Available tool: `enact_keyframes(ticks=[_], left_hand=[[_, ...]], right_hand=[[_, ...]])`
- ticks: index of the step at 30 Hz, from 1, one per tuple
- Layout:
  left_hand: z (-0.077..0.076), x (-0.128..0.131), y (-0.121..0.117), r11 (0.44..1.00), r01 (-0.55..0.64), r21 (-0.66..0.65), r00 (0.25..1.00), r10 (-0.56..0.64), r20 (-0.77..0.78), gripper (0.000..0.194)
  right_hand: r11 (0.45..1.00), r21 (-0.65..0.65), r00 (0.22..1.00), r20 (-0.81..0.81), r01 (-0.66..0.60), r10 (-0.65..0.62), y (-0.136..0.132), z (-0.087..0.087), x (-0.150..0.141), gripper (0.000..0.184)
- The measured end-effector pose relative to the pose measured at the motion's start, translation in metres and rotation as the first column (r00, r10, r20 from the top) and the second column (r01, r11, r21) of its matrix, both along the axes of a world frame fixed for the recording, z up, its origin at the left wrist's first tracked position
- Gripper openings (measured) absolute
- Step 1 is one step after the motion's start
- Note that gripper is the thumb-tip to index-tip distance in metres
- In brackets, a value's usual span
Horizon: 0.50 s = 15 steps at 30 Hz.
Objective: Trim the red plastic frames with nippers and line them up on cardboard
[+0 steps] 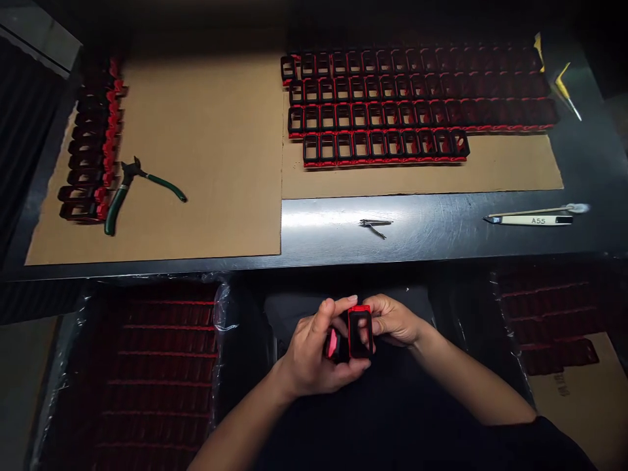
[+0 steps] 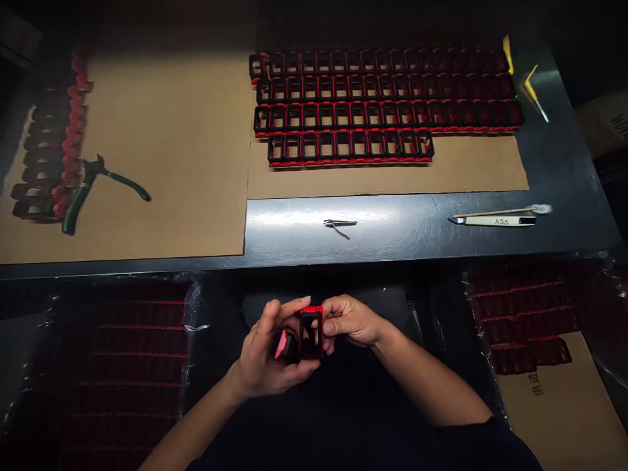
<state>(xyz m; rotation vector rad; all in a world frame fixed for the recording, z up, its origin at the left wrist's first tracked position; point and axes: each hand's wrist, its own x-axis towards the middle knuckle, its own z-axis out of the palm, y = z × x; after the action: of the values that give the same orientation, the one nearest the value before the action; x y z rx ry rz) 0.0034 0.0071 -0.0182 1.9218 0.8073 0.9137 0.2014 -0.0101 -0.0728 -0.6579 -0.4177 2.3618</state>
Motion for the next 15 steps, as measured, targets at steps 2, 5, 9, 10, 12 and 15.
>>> enact_keyframes(ticks=[2, 5, 9, 10, 12, 15], left_hand=[[0.002, 0.0, -0.002, 0.995, -0.042, -0.095, 0.999, 0.04, -0.024, 0.105], [0.005, -0.001, -0.004, 0.98, -0.091, -0.175, 0.994, 0.079, -0.072, 0.107], [0.005, -0.004, -0.005, 0.966, -0.092, -0.241, 0.994, 0.074, -0.081, 0.112], [0.005, -0.005, -0.005, 0.966, -0.084, -0.246, 0.994, 0.065, -0.083, 0.111], [0.005, -0.007, -0.005, 0.966, -0.068, -0.249, 0.994, 0.045, -0.096, 0.11], [0.006, -0.007, -0.004, 0.972, -0.044, -0.231, 0.99, 0.011, -0.143, 0.108]], right_hand=[[0.999, -0.042, 1.0, -0.016, -0.005, 0.004, -0.002, -0.001, -0.002, 0.055], [0.997, -0.081, 1.0, -0.024, -0.005, 0.003, -0.002, 0.0, -0.003, 0.056], [0.995, -0.1, 1.0, -0.013, 0.021, -0.022, -0.001, 0.008, -0.003, 0.055], [0.994, -0.1, 0.999, -0.006, 0.032, -0.033, -0.001, 0.011, -0.002, 0.054], [0.994, -0.095, 0.998, 0.012, 0.059, -0.058, 0.0, 0.017, -0.001, 0.052], [0.993, -0.081, 0.995, 0.048, 0.085, -0.082, 0.001, 0.025, 0.0, 0.047]])
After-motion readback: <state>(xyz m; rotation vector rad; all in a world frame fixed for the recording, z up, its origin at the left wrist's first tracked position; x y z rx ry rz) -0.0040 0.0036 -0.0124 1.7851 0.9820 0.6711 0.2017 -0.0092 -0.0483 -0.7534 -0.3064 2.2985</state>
